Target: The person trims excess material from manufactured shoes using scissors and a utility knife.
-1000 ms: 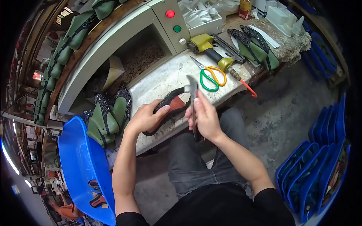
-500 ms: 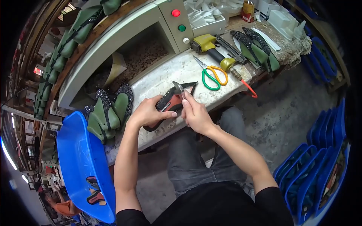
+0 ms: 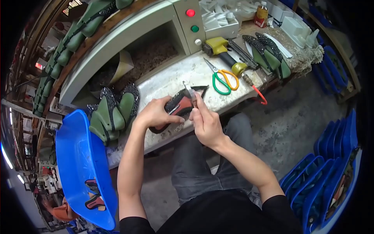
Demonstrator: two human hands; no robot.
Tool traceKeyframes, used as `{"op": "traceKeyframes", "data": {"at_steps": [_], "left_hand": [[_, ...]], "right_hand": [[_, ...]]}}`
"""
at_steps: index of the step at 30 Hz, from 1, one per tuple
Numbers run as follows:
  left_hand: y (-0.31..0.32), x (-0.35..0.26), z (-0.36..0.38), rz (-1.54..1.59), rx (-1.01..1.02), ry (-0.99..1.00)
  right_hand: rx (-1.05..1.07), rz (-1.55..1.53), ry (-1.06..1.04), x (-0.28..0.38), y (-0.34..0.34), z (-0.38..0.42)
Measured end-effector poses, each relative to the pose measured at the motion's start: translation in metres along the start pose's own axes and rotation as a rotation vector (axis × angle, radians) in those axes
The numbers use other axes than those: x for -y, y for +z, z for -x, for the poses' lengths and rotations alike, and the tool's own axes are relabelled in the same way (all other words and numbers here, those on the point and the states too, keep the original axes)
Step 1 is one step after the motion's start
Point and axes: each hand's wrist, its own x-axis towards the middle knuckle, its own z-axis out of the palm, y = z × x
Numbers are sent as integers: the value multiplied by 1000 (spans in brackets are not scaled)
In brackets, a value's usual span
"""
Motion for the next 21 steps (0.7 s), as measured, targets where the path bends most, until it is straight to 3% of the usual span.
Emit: {"op": "traceKeyframes", "data": {"at_steps": [4,8,13,18,21], "left_hand": [[-18,-15,1,-54,42,-54],[-6,-19,3,31,-44,-149],[1,-9,-1,-9,-66,-39],[5,-9,-1,-5,-62,-54],[7,-15,3,-43,-72,-53]], "right_hand": [[120,-23,134,-4,-3,-13],[160,-290,425,-9,-6,-11],[-95,-703,661,-1,-40,-24],[75,-627,850,-29,-42,-33],[-33,-628,795,-18,-51,-31]]}}
